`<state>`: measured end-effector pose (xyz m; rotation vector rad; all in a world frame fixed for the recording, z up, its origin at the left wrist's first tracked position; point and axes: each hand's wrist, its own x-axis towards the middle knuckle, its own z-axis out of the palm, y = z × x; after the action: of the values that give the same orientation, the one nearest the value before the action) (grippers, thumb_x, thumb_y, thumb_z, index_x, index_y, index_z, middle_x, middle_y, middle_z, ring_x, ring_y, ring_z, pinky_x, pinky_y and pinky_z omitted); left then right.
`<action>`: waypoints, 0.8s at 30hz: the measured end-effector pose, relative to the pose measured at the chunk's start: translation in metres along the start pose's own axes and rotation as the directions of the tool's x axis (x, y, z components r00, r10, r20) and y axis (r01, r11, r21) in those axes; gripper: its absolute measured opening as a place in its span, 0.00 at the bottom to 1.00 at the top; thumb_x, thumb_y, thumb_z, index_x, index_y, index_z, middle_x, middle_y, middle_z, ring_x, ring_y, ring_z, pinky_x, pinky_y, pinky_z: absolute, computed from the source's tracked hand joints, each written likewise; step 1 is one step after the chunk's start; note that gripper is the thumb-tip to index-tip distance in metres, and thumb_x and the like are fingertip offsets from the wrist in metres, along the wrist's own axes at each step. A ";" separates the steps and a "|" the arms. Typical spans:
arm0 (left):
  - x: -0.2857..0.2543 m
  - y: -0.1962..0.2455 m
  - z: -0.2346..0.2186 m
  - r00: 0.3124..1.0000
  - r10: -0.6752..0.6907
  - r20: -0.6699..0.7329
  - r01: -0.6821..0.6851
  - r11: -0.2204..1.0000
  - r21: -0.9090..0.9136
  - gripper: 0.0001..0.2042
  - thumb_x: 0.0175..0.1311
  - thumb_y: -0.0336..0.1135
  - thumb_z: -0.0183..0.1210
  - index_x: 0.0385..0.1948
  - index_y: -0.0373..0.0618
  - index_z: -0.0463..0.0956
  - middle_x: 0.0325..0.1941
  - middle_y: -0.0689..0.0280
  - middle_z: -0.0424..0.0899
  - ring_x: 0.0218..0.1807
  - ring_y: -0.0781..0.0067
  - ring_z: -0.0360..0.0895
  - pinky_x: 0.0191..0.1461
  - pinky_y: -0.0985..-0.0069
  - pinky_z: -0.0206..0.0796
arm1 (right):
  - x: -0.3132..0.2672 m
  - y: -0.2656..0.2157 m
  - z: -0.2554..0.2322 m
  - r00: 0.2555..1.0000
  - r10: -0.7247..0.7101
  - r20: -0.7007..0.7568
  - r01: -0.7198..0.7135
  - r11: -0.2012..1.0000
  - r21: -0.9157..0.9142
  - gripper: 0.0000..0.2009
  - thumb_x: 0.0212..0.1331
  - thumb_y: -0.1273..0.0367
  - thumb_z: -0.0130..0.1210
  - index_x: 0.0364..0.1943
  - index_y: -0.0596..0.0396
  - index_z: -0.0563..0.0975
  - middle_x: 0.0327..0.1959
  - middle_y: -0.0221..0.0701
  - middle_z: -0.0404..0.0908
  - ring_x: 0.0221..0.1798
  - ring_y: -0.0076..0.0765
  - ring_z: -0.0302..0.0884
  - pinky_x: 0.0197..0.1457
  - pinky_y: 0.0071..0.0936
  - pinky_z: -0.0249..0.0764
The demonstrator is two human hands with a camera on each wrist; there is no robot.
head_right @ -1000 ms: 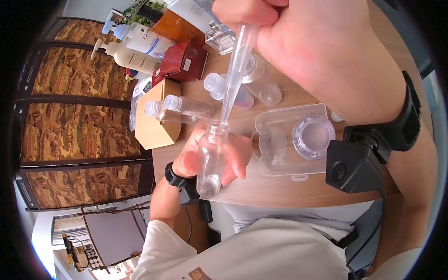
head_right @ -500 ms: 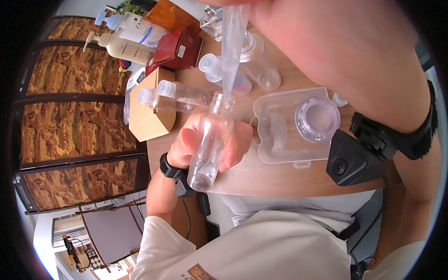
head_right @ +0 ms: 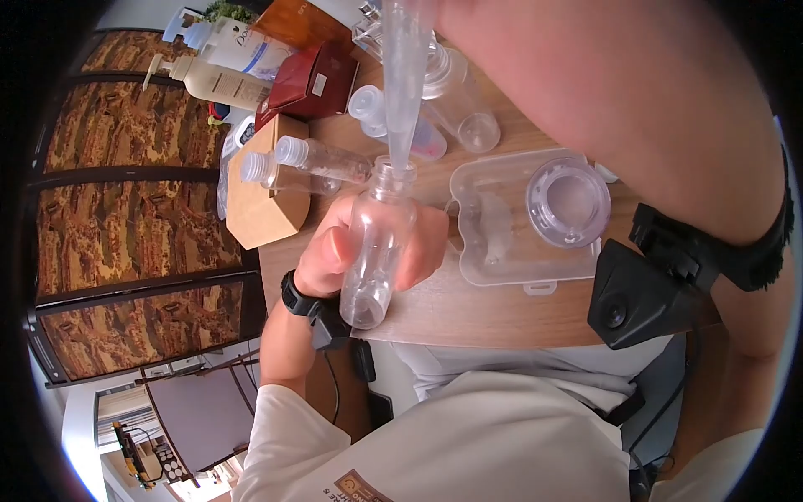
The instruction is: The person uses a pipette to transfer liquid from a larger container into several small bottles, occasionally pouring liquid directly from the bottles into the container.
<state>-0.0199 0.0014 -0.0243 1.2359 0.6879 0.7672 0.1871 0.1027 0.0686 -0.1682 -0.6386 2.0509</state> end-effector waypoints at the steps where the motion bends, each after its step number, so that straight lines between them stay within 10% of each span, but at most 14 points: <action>1: 0.000 0.001 0.001 1.000 -0.001 -0.002 0.001 1.000 -0.001 0.37 0.62 0.73 0.49 0.21 0.38 0.75 0.20 0.65 0.71 0.23 0.72 0.66 0.27 0.75 0.54 | -0.001 0.001 0.000 1.000 0.001 -0.001 -0.001 1.000 0.006 0.14 0.64 0.68 0.37 0.17 0.44 0.57 0.13 0.17 0.50 0.15 0.18 0.44 0.17 0.20 0.42; 19: 0.003 0.002 -0.003 0.998 -0.021 -0.053 0.023 0.999 0.036 0.34 0.64 0.69 0.46 0.22 0.39 0.73 0.21 0.64 0.70 0.25 0.74 0.65 0.28 0.77 0.53 | -0.006 0.004 0.001 1.000 0.022 -0.007 -0.023 1.000 -0.018 0.14 0.65 0.69 0.37 0.18 0.45 0.57 0.14 0.18 0.51 0.16 0.18 0.44 0.17 0.20 0.43; 24: 0.003 -0.003 -0.012 0.990 0.065 0.121 -0.053 0.994 -0.098 0.24 0.73 0.54 0.47 0.33 0.38 0.76 0.32 0.65 0.77 0.32 0.76 0.71 0.40 0.76 0.63 | -0.007 0.003 0.002 1.000 0.025 -0.005 -0.025 1.000 -0.018 0.14 0.65 0.69 0.37 0.19 0.45 0.58 0.14 0.18 0.51 0.16 0.18 0.44 0.18 0.20 0.43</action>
<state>-0.0278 0.0100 -0.0299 1.2114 0.5099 0.7563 0.1882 0.0950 0.0677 -0.1927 -0.6555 2.0683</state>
